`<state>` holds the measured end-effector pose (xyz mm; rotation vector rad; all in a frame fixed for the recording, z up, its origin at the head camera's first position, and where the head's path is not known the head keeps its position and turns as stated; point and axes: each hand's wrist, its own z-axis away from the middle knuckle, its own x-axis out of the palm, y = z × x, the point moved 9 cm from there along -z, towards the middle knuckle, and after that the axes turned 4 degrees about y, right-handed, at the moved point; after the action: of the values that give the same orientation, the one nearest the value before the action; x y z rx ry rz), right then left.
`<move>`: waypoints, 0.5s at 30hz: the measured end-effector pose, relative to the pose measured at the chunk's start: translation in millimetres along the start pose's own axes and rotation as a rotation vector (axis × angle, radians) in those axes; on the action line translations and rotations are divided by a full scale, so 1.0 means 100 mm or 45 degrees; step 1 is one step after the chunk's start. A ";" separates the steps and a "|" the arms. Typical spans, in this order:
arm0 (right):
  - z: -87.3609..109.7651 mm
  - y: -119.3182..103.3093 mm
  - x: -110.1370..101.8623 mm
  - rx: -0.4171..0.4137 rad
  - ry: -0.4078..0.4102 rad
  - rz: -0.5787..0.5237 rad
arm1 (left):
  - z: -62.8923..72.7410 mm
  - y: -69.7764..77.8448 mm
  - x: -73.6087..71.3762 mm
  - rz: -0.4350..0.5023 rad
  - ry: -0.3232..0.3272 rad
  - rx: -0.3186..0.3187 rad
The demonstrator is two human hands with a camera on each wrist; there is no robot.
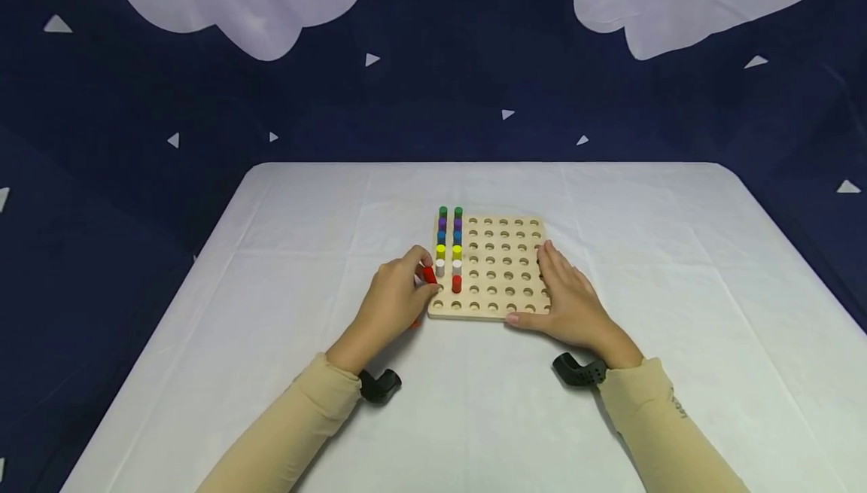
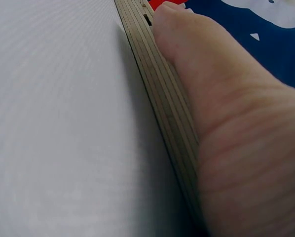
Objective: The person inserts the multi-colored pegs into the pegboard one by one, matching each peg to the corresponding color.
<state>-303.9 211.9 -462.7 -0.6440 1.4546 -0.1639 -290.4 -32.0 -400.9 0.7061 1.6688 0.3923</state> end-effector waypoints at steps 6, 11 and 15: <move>0.01 -0.03 -0.02 -0.012 0.004 -0.004 | 0.00 0.01 0.05 -0.007 -0.041 -0.022; 0.01 -0.02 -0.02 -0.008 0.001 0.001 | 0.00 0.01 0.07 0.028 -0.072 -0.049; 0.01 -0.02 -0.01 -0.006 -0.001 -0.004 | 0.00 0.01 0.09 0.050 -0.097 -0.065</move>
<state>-302.7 211.0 -460.4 -0.6500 1.4539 -0.1630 -290.8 -25.6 -406.9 0.7083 1.5698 0.4298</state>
